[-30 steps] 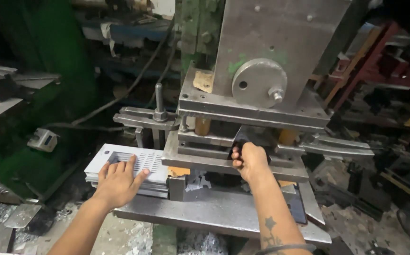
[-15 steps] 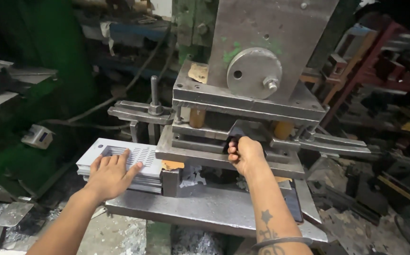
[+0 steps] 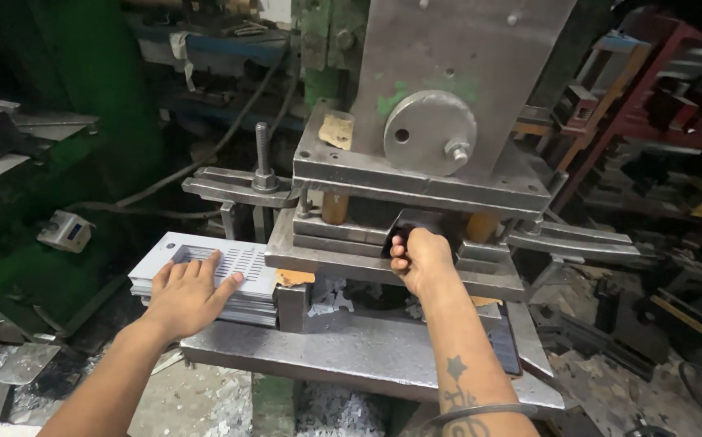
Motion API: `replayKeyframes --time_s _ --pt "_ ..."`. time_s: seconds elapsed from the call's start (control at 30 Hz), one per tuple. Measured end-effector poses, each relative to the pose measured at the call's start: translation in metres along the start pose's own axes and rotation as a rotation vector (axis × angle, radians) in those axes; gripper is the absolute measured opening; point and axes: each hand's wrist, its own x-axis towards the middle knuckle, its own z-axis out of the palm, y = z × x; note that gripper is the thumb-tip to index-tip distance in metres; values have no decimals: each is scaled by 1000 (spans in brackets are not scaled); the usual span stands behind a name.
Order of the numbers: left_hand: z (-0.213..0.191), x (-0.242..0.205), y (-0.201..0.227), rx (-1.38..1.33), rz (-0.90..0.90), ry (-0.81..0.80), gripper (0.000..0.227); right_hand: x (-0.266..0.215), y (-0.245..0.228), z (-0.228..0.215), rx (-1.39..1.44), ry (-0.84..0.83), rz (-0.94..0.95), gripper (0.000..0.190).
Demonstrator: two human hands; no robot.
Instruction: Manually feeding metal sheet components into an industrial press machine to punch patterns and stacking the finished parts.
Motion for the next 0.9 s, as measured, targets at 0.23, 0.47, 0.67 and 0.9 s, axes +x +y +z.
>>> replayKeyframes --time_s 0.23,0.47,0.67,0.9 --pt "3 0 -1 4 8 20 85 -28 -10 13 -22 81 10 19" --pt "-1 -2 0 -6 5 0 85 -34 8 -13 151 -35 34 10" --pt "2 0 0 -27 12 39 85 -164 105 -46 279 -83 -198 38" --pt "4 -1 -3 -16 36 79 84 -96 206 -95 227 283 142 40"
